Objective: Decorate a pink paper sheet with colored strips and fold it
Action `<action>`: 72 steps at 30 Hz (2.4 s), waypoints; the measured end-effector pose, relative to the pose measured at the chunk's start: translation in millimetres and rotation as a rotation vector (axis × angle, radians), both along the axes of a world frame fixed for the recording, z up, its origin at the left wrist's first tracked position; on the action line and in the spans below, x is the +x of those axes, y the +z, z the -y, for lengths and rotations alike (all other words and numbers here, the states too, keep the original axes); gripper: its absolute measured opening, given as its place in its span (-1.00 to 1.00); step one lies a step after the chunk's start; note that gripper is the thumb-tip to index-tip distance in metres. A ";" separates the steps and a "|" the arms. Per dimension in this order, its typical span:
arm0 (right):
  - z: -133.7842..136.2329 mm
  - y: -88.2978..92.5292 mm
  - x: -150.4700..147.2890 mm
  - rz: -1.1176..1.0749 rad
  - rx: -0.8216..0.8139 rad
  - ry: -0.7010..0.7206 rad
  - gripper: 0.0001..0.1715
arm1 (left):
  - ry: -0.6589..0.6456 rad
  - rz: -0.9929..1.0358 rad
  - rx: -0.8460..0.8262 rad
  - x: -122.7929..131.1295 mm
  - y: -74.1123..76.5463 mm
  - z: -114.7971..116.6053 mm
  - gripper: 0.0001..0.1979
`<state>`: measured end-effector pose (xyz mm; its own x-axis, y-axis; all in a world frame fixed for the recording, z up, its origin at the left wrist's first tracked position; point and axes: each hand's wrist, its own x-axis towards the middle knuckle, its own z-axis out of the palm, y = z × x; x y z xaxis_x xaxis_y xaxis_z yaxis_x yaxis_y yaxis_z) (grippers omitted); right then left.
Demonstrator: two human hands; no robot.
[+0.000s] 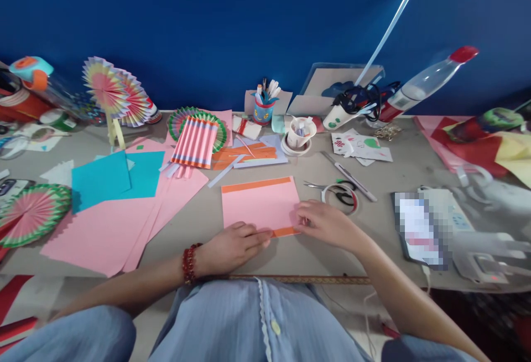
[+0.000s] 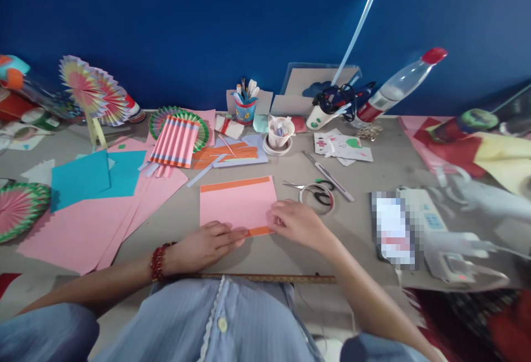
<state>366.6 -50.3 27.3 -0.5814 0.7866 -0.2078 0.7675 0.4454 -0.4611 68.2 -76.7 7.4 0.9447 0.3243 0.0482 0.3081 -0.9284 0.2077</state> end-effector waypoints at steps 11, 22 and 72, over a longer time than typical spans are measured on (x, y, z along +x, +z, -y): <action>3.9 1.1 -4.3 0.055 0.025 -0.014 -0.86 | 0.009 -0.016 -0.005 -1.0 -1.8 1.0 -0.62; 5.4 3.0 -5.5 0.083 0.021 -0.025 -0.89 | 0.002 -0.025 0.000 0.2 0.7 0.1 -0.63; 47.5 -15.6 8.0 -0.175 0.314 -0.222 -0.68 | 0.637 0.162 -0.073 -56.0 -9.5 15.0 -0.49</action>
